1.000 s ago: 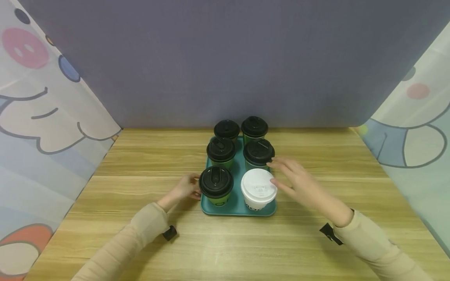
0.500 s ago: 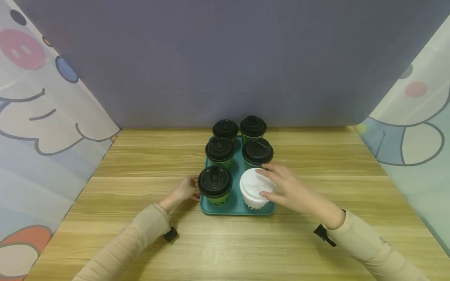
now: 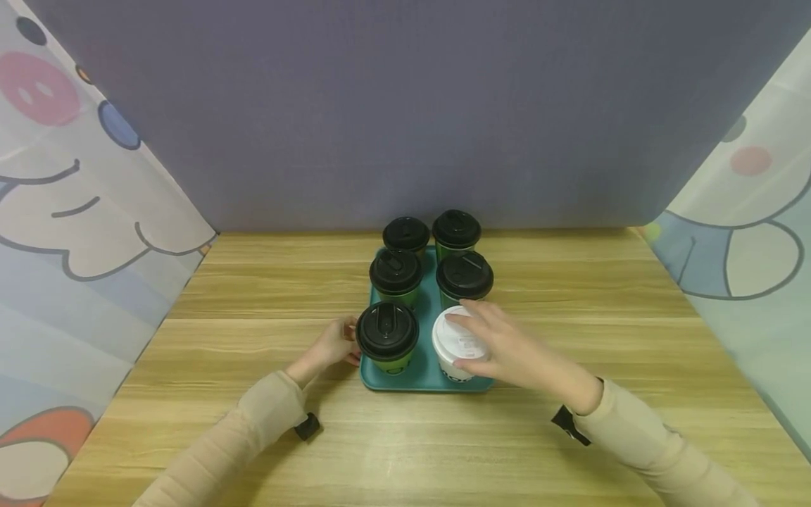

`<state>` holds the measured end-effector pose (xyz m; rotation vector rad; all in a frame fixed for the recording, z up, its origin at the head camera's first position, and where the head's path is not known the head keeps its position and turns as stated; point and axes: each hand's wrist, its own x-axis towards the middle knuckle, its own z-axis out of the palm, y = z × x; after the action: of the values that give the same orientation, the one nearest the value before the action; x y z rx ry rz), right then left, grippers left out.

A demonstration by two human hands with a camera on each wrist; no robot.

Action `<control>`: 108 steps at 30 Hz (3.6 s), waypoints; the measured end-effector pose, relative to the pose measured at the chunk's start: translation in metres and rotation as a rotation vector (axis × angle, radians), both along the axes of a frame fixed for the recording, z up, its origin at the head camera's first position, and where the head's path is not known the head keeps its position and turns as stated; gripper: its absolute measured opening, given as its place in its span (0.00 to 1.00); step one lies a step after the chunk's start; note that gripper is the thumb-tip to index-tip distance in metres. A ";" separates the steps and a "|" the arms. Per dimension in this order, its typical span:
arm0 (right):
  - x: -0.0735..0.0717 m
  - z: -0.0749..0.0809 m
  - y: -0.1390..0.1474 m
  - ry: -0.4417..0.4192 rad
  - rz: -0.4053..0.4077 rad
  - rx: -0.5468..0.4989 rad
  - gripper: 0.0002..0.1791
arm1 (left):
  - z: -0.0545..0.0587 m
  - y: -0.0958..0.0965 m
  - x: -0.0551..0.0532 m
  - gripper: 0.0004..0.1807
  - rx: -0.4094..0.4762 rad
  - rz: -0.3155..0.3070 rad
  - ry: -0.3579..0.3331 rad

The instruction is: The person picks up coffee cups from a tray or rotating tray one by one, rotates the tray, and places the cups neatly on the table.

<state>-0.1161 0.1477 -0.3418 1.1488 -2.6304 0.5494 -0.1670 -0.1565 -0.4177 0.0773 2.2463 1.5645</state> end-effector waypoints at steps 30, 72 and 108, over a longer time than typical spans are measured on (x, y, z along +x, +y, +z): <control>0.010 0.046 0.028 0.054 -0.047 -0.125 0.38 | -0.003 -0.001 0.002 0.18 -0.006 -0.013 0.024; -0.105 0.055 0.125 -0.119 -0.480 -0.065 0.34 | -0.007 -0.001 -0.001 0.17 0.006 -0.001 0.013; -0.160 0.026 0.153 -0.241 -0.632 -0.027 0.40 | -0.005 0.000 0.000 0.18 0.024 0.020 -0.014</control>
<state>-0.2762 0.3003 -0.3154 0.2045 -2.9521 0.6063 -0.1674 -0.1566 -0.4232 0.0512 2.2245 1.5973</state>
